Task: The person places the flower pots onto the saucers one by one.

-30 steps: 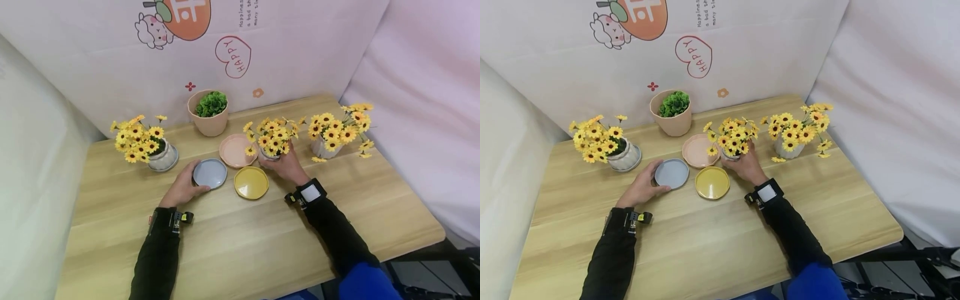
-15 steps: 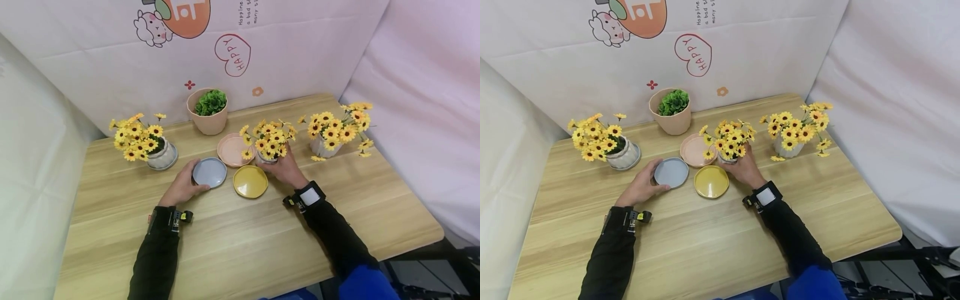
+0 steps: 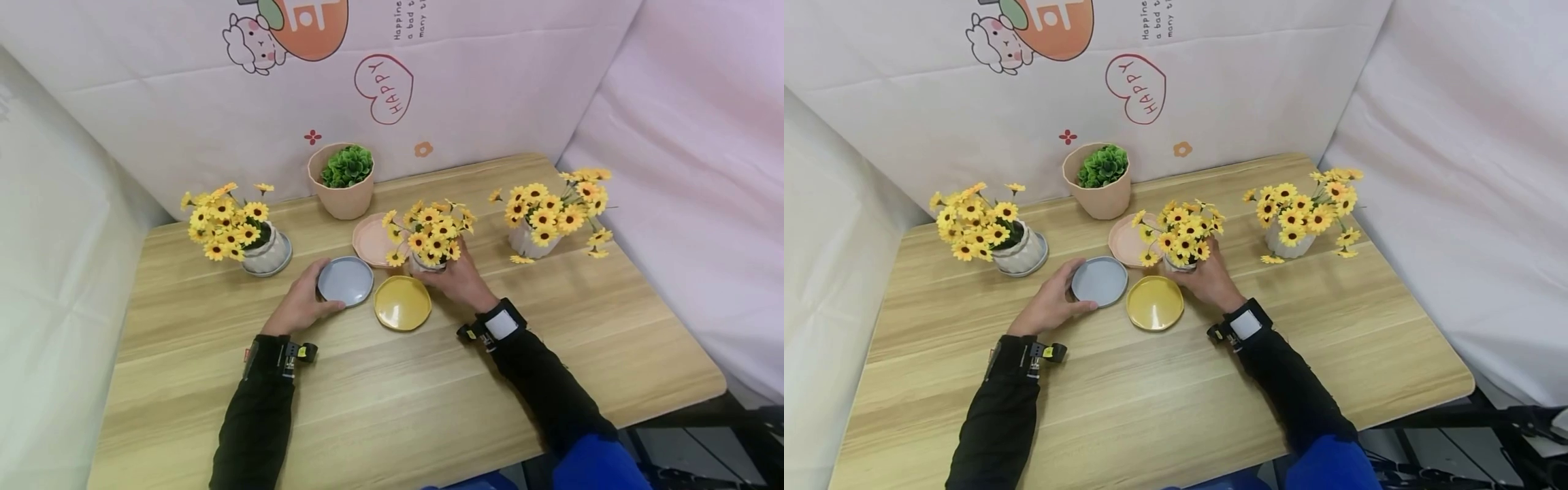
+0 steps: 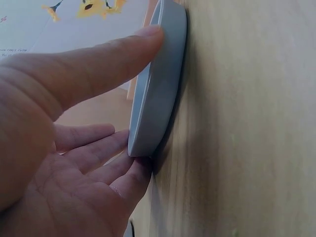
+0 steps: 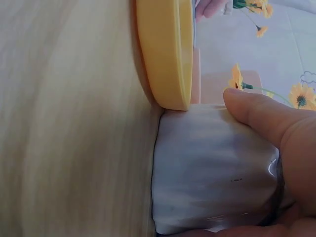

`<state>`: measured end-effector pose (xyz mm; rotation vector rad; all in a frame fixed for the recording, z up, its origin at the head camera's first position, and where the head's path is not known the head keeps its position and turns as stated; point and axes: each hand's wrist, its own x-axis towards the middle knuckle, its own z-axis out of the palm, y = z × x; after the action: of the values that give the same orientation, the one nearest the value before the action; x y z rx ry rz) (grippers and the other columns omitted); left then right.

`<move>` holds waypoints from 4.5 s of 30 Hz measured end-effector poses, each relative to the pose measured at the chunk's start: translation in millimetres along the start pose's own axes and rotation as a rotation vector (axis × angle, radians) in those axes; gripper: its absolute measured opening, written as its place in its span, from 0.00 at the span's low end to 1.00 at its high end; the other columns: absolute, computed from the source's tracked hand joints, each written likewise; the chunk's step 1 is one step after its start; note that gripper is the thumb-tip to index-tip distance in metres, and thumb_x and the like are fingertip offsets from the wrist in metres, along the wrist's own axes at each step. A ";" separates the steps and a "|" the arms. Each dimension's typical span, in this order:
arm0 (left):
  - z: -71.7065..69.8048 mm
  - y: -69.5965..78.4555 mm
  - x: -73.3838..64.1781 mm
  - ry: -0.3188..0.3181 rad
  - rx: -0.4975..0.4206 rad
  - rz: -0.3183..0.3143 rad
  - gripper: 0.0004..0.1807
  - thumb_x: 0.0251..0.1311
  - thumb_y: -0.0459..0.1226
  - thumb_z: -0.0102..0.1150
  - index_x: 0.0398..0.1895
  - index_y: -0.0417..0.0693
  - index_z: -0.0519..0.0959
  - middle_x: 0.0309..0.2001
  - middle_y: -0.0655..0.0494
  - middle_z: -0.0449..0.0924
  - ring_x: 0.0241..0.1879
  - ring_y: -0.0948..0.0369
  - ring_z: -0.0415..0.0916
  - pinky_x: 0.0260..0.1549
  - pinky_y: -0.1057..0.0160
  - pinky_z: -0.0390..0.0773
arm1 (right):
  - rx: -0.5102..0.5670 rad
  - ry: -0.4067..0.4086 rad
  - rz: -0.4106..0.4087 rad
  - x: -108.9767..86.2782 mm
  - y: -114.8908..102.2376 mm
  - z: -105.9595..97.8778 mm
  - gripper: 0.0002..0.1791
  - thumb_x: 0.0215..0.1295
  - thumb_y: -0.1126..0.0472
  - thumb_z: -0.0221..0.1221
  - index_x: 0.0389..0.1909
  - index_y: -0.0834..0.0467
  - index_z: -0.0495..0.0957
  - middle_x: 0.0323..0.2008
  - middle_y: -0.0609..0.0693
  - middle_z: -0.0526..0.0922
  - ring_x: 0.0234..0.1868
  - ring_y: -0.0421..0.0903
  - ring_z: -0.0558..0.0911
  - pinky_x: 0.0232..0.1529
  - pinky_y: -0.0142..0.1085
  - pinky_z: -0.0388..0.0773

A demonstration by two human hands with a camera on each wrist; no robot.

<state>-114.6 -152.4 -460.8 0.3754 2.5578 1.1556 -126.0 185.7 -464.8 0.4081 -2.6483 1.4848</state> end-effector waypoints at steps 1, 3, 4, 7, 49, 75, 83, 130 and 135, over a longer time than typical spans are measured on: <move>0.0 0.1 0.0 0.001 0.003 0.001 0.56 0.61 0.38 0.77 0.85 0.41 0.50 0.83 0.37 0.54 0.82 0.41 0.55 0.81 0.41 0.59 | 0.009 -0.006 -0.011 0.5 -0.5 1.3 0.62 0.54 0.64 0.80 0.84 0.51 0.49 0.81 0.56 0.59 0.81 0.55 0.62 0.85 0.54 0.55; 0.0 0.2 0.4 0.001 0.008 0.003 0.56 0.61 0.38 0.77 0.84 0.41 0.50 0.83 0.37 0.55 0.82 0.41 0.56 0.81 0.41 0.60 | 0.014 -0.013 -0.015 1.2 -2.7 4.0 0.62 0.54 0.64 0.80 0.83 0.51 0.50 0.81 0.55 0.59 0.82 0.55 0.62 0.85 0.53 0.54; 0.1 0.1 0.7 0.001 0.008 0.006 0.56 0.61 0.38 0.77 0.84 0.40 0.51 0.83 0.37 0.55 0.82 0.41 0.56 0.81 0.41 0.60 | 0.016 -0.014 -0.019 1.8 -3.4 5.4 0.62 0.54 0.64 0.80 0.83 0.51 0.50 0.81 0.55 0.59 0.82 0.54 0.62 0.85 0.52 0.54; 0.1 -0.6 1.8 0.002 0.008 0.012 0.56 0.60 0.38 0.78 0.84 0.40 0.51 0.82 0.37 0.55 0.81 0.41 0.56 0.81 0.41 0.60 | 0.022 -0.021 -0.022 3.2 -6.4 9.8 0.62 0.53 0.64 0.80 0.83 0.51 0.50 0.81 0.54 0.60 0.82 0.54 0.62 0.85 0.52 0.54; 0.3 -7.9 4.1 0.004 -0.093 0.107 0.54 0.57 0.35 0.79 0.84 0.46 0.56 0.80 0.41 0.63 0.79 0.44 0.61 0.81 0.41 0.59 | 0.217 -0.247 -0.196 34.5 -84.3 73.5 0.50 0.53 0.68 0.80 0.76 0.52 0.66 0.71 0.48 0.74 0.74 0.44 0.73 0.80 0.40 0.66; -0.3 -6.6 0.9 0.003 -0.137 0.115 0.51 0.57 0.32 0.79 0.82 0.46 0.60 0.79 0.43 0.64 0.81 0.46 0.59 0.84 0.44 0.53 | -0.031 -0.293 -0.081 36.9 -82.5 108.8 0.56 0.51 0.59 0.82 0.80 0.52 0.62 0.78 0.53 0.66 0.80 0.51 0.64 0.85 0.46 0.57; -2.0 -6.0 0.4 0.007 -0.110 0.106 0.52 0.56 0.33 0.79 0.82 0.46 0.60 0.80 0.43 0.64 0.81 0.45 0.59 0.83 0.43 0.54 | -0.045 -0.311 -0.078 35.9 -80.7 108.4 0.58 0.53 0.57 0.82 0.82 0.52 0.58 0.80 0.53 0.62 0.82 0.51 0.60 0.86 0.47 0.52; -7.1 11.5 -6.2 -0.026 -0.126 0.125 0.40 0.69 0.31 0.67 0.81 0.46 0.61 0.80 0.44 0.63 0.81 0.47 0.59 0.83 0.44 0.55 | -0.308 -0.472 -0.152 36.3 -80.9 97.6 0.56 0.58 0.65 0.77 0.81 0.65 0.52 0.79 0.65 0.57 0.75 0.62 0.67 0.79 0.51 0.67; -11.2 8.3 -7.4 -0.010 -0.128 0.095 0.43 0.68 0.32 0.68 0.82 0.47 0.58 0.81 0.45 0.61 0.82 0.47 0.57 0.84 0.44 0.54 | -0.320 -0.485 -0.145 41.1 -82.8 101.7 0.56 0.60 0.63 0.77 0.82 0.64 0.51 0.80 0.66 0.54 0.76 0.63 0.66 0.79 0.50 0.69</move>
<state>-111.1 -157.3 -446.2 0.4741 2.4650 1.3403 -137.1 50.6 -442.0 1.0121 -3.0575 0.9905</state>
